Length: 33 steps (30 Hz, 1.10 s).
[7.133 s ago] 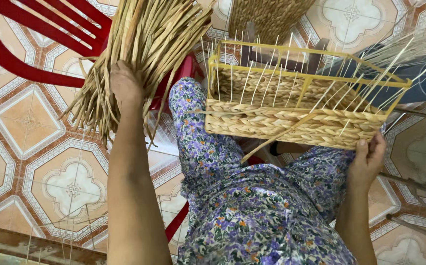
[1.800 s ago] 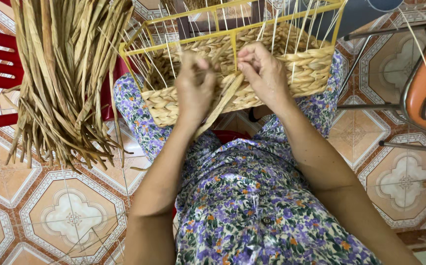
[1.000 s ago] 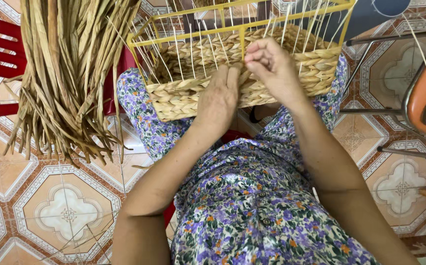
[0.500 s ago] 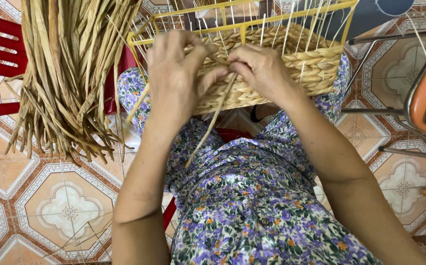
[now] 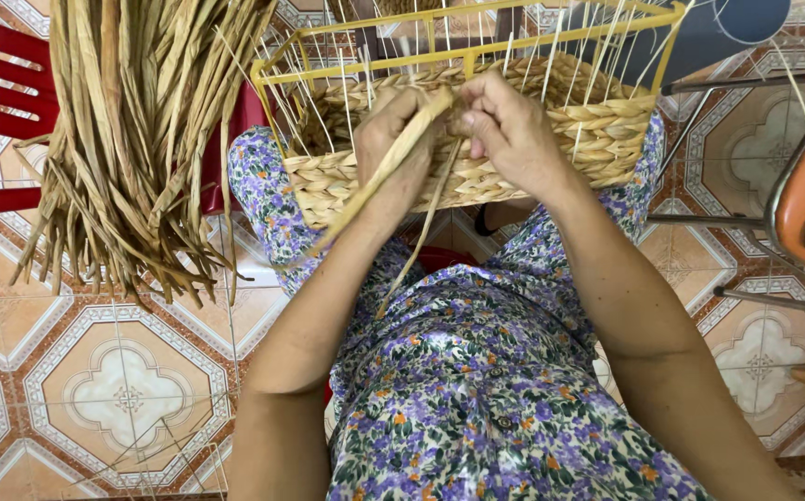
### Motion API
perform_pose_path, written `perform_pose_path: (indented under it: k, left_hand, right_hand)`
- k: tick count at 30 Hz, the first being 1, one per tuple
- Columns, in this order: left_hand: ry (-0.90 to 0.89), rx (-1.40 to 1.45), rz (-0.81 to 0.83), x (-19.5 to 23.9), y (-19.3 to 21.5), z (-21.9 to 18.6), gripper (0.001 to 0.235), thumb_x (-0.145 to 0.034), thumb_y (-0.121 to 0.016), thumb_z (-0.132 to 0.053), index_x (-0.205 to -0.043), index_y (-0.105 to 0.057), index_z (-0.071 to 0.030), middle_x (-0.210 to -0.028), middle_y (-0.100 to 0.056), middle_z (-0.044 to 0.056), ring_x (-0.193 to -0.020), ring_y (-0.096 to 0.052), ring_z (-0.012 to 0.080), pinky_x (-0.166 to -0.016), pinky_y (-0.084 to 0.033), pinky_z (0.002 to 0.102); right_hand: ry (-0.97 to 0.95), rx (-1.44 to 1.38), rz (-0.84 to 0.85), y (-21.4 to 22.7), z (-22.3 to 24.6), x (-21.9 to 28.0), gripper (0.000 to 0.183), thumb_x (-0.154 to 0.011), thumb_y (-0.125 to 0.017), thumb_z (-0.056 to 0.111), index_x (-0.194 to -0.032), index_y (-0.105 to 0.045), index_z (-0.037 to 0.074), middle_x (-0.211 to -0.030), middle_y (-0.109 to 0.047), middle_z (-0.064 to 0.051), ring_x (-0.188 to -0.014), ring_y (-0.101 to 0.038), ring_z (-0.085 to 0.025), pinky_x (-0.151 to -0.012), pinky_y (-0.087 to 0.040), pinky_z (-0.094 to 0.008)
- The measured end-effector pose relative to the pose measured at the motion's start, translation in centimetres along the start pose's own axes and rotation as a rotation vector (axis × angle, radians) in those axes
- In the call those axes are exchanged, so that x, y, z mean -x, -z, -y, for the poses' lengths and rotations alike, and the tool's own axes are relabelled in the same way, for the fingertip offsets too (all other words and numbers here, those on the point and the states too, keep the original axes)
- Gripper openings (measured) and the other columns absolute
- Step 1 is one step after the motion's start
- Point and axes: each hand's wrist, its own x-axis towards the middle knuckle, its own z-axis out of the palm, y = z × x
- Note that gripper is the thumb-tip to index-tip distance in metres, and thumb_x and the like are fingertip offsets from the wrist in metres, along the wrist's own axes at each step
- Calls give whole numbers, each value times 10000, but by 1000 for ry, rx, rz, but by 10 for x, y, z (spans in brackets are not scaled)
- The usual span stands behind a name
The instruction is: The person weaves dried palm leaves into a rectangular basket using a yellow metal frame. They interlace the leaves through vertical supports, periodically adjusting the basket and pulling the material tight to maintain the weave pattern.
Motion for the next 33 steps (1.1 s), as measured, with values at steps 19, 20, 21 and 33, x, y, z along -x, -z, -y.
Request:
perform_pose_path:
  k: [19,20,21,33]
  left_hand:
    - [-364,-565,61,35,55,-36,657,-732,-856,-458,-1118,-561,-16,-983,-552,155,-851,-621,323,-690,-575,453]
    - [-377,-602,62,36,47,-37,625,-695,-843,-414,-1087,-561,-16,-962,-556,154,-836,-626,325,-667,-571,464]
    - [-382,-640,62,37,39,-37,596,-659,-830,-370,-1055,-561,-16,-940,-559,154,-821,-632,328,-643,-566,475]
    - [-666,-517,28,2,102,-41,148,-924,-735,-162,-946,-607,-90,-962,-628,44,-852,-630,254,-643,-529,420]
  right_hand:
    - [-33,91,-95,-13,18,-5,63,-1077,-588,93,-1122,-553,65,-877,-707,-82,-678,-684,-113,-511,-574,-207]
    - [-114,49,-43,-5,20,-5,146,-1046,-599,110,-1177,-542,79,-869,-705,-73,-656,-677,-108,-500,-575,-201]
    - [-196,6,17,0,21,-4,233,-1015,-610,128,-1231,-530,93,-860,-702,-64,-634,-670,-104,-490,-576,-196]
    - [412,338,-81,-28,14,-12,142,-977,-765,203,-932,-716,77,-789,-691,-73,-643,-642,-141,-523,-566,-248]
